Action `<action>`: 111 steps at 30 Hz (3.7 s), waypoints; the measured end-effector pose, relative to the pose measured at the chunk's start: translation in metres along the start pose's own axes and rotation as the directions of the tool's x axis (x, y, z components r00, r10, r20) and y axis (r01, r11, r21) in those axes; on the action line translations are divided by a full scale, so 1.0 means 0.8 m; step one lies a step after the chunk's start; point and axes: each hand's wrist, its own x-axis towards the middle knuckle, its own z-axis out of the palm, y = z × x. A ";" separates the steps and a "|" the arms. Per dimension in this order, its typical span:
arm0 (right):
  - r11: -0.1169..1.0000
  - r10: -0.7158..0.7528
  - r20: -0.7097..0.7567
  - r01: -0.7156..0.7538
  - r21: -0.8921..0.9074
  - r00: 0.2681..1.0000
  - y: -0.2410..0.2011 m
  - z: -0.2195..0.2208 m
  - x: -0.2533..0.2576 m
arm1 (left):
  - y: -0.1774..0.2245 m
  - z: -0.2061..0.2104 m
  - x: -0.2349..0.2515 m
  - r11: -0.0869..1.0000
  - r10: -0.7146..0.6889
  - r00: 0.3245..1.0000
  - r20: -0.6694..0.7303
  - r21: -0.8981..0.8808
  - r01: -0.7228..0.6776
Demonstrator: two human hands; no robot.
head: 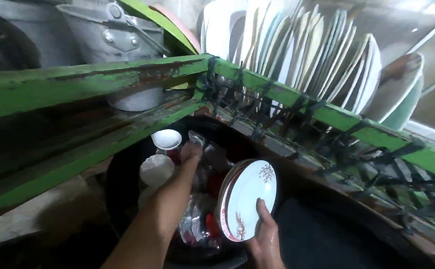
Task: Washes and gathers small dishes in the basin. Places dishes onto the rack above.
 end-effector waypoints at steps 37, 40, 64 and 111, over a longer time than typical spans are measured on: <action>0.999 -0.035 -0.067 0.034 -0.014 0.997 0.003 0.002 -0.007 | -0.005 0.026 -0.004 0.993 0.098 0.974 0.203 0.050 -0.110; 1.000 -0.023 -0.064 0.022 -0.018 0.998 0.003 0.002 -0.006 | -0.002 0.017 0.000 0.995 0.096 0.984 0.147 -0.054 -0.089; 0.999 0.003 -0.024 -0.002 0.036 1.000 0.001 0.010 -0.010 | -0.061 -0.073 0.049 0.881 0.399 0.874 0.277 0.151 -0.449; 0.994 -0.057 -0.049 0.052 -0.097 0.997 -0.005 0.002 -0.031 | -0.098 -0.084 -0.006 0.801 0.319 0.683 0.657 0.199 -0.565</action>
